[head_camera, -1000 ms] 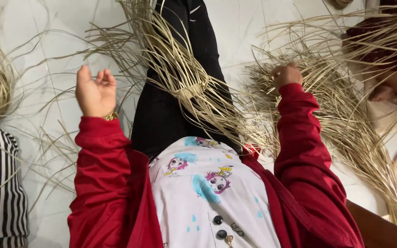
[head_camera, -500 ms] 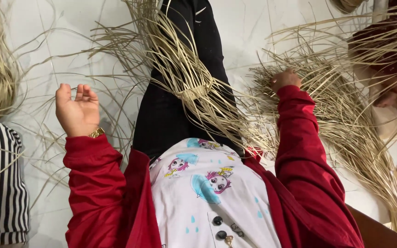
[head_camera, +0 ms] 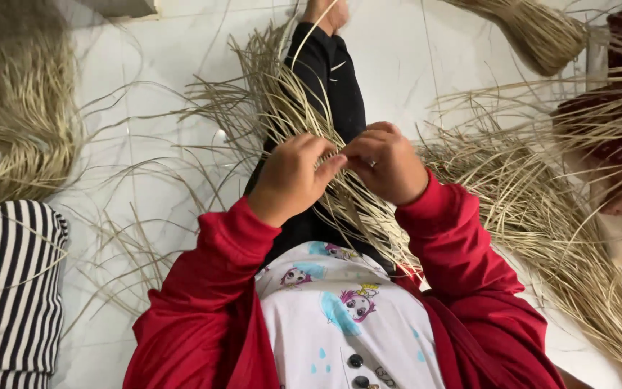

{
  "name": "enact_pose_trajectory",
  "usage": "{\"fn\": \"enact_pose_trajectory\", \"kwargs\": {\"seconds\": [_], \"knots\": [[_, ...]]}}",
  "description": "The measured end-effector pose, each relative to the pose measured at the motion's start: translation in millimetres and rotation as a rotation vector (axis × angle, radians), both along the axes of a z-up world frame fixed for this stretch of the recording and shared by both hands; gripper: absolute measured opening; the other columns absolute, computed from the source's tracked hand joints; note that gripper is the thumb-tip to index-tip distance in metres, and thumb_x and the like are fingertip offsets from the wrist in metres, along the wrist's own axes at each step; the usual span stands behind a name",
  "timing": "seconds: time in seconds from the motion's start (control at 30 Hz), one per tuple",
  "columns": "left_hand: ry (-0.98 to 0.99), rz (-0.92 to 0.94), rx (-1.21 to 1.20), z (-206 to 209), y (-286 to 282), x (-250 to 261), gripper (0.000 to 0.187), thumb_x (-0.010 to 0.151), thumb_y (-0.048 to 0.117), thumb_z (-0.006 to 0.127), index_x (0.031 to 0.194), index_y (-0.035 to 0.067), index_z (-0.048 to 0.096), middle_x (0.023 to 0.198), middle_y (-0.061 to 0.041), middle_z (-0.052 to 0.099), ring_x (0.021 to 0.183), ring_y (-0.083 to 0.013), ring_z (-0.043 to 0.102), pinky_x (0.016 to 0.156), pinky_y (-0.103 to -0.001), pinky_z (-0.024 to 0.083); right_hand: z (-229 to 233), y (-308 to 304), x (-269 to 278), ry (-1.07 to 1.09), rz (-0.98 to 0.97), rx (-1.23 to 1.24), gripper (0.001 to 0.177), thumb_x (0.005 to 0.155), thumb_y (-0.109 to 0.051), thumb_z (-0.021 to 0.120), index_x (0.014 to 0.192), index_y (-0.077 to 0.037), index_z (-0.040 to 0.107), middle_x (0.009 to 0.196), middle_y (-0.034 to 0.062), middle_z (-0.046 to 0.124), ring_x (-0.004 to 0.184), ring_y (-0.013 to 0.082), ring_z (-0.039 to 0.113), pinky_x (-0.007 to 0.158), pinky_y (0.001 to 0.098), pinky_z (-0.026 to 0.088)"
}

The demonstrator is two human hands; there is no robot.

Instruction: The person is weaving long, thin strips of dried plant material into a bundle, sitting on the floor and using their hands to thread and pull the strips.

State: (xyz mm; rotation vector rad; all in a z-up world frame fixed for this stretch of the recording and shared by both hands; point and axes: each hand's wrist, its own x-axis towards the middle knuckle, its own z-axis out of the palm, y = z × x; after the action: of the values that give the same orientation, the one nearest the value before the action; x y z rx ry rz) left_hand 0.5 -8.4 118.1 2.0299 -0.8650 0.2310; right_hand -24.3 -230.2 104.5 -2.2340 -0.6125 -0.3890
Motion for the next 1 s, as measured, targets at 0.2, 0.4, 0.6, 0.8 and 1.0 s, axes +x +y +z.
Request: {"fn": "enact_pose_trajectory", "kwargs": {"seconds": [0.2,0.4,0.6,0.8,1.0], "knots": [[0.493,-0.109,-0.141,0,5,-2,0.034,0.105,0.025,0.055,0.079,0.007,0.067,0.056,-0.008,0.06,0.056,-0.0231,0.06,0.052,-0.032,0.048,13,24,-11,-0.324,-0.036,-0.105,0.007,0.093,-0.017,0.073,0.098,-0.014,0.076,0.09,0.0053,0.072,0.087,0.0258,0.07,0.103,0.0484,0.046],[1.128,-0.357,-0.608,-18,8,-8,0.029,0.105,0.025,0.055,0.085,0.009,0.069,0.053,-0.001,0.058,0.051,-0.0055,0.053,0.049,-0.017,0.039,34,37,-13,-0.558,-0.081,-0.174,0.013,0.088,-0.007,0.068,0.098,-0.014,0.075,0.089,0.0035,0.066,0.086,0.0232,0.065,0.107,0.0509,0.041],[1.136,-0.39,-0.751,-12,-5,-20,0.037,0.101,0.018,0.051,0.066,0.01,0.055,0.043,0.0,0.041,0.043,-0.0077,0.039,0.051,-0.022,0.038,8,31,16,-0.488,-0.157,-0.081,0.008,0.083,-0.011,0.07,0.09,-0.014,0.07,0.09,0.0057,0.062,0.087,0.0272,0.062,0.101,0.0503,0.043],[1.065,-0.635,-0.983,19,10,-36,0.035,0.1,0.011,0.046,0.067,0.014,0.057,0.05,0.002,0.042,0.045,-0.0098,0.034,0.05,-0.026,0.031,-66,-44,85,-0.288,-0.428,0.05,0.01,0.08,-0.002,0.067,0.085,-0.011,0.071,0.103,0.0121,0.06,0.091,0.031,0.06,0.081,0.044,0.052],[0.711,-0.608,-1.375,70,132,-23,0.02,0.097,0.022,0.051,0.076,0.023,0.05,0.062,0.012,0.041,0.054,-0.0011,0.035,0.065,-0.018,0.04,-192,-147,109,-0.061,-0.761,-0.126,0.009,0.079,-0.018,0.072,0.085,-0.024,0.074,0.099,0.0051,0.063,0.089,0.034,0.067,0.079,0.0484,0.055]]}}
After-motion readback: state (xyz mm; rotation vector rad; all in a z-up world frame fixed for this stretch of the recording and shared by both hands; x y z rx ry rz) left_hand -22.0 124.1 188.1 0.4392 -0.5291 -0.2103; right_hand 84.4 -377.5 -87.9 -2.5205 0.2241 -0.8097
